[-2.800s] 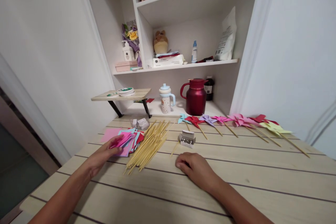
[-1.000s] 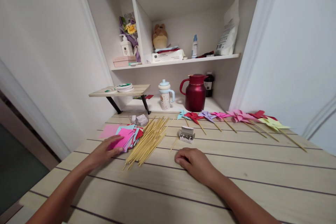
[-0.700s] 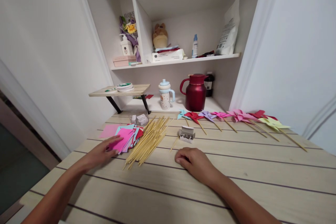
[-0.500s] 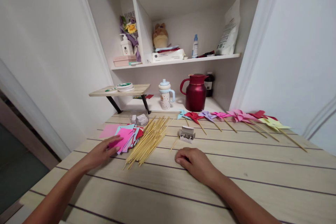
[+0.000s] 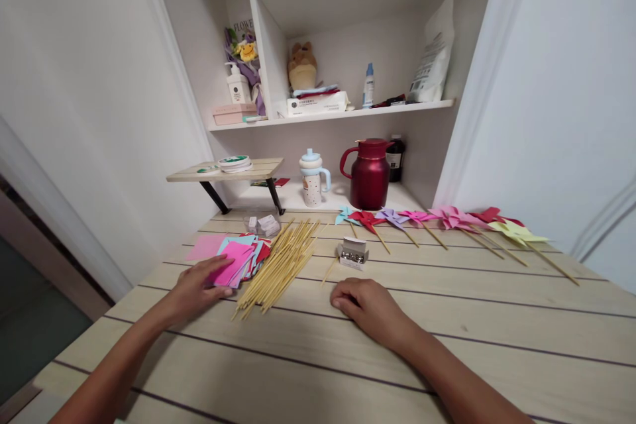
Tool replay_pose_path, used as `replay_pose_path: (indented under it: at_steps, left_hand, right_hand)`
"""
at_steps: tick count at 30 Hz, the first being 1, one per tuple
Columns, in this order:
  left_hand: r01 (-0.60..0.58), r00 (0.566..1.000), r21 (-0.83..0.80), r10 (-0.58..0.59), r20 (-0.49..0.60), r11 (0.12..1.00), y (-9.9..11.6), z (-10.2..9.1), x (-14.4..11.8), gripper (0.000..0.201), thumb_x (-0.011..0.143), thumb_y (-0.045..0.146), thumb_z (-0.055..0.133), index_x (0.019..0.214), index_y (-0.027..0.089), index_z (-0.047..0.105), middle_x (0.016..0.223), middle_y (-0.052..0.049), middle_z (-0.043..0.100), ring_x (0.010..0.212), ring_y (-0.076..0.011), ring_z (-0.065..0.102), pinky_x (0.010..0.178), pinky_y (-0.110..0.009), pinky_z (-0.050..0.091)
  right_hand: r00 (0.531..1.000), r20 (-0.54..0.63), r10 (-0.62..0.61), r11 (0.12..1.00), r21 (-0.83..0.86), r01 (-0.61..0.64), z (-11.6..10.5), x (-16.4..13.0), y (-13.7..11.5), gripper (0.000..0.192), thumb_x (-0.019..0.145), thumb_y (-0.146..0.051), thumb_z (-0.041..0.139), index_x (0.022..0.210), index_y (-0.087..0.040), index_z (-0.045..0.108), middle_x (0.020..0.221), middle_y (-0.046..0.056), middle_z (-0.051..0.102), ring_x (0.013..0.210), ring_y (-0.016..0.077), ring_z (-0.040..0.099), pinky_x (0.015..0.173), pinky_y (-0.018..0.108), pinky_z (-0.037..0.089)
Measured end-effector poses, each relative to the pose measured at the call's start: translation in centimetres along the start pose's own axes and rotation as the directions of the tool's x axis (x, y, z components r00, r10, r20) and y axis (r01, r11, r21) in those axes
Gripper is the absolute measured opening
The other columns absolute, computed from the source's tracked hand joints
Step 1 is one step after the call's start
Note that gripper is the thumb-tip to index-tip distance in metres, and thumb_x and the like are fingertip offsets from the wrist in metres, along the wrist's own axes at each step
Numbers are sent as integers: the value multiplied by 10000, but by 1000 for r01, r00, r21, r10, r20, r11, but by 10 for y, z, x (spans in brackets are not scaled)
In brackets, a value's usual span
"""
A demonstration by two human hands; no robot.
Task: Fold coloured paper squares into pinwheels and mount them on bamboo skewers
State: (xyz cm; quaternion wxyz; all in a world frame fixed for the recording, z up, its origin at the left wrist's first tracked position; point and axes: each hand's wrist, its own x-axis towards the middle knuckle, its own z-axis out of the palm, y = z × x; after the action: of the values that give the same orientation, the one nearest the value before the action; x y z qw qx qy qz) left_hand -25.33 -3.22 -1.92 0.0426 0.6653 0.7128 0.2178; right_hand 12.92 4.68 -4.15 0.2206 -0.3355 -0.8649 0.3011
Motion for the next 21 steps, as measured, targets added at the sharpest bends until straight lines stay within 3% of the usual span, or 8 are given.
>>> replay_pose_path:
  at_steps: [7, 14, 21]
  left_hand:
    - [-7, 1000, -76, 8, 9, 997, -4, -1, 1, 552, 807, 509, 582, 1272, 216, 636, 1408, -115, 572, 1305, -284, 521, 1093, -457, 388]
    - [-18, 1000, -104, 20, 16, 994, -4, -3, -2, 582, 796, 526, 591, 1277, 200, 631, 1419, -124, 559, 1303, -279, 524, 1094, -448, 396]
    - [-4, 996, -78, -3, -89, 997, -2, 2, 2, 458, 838, 484, 539, 1169, 213, 703, 1300, -99, 662, 1220, -256, 596, 1060, -412, 429]
  right_hand:
    - [1000, -2, 1, 1000, 0, -1, 0, -1, 0, 202, 922, -254, 493, 797, -208, 645, 834, 34, 718, 770, 200, 633, 718, 291, 443]
    - [1000, -3, 1, 1000, 3, -1, 0, 0, -1, 197, 917, -244, 495, 803, -209, 651, 838, 32, 721, 774, 198, 638, 721, 288, 444]
    - [1000, -1, 5, 1000, 5, -5, 0, 1, -2, 209, 920, -260, 493, 800, -205, 656, 840, 37, 725, 772, 198, 638, 719, 287, 445]
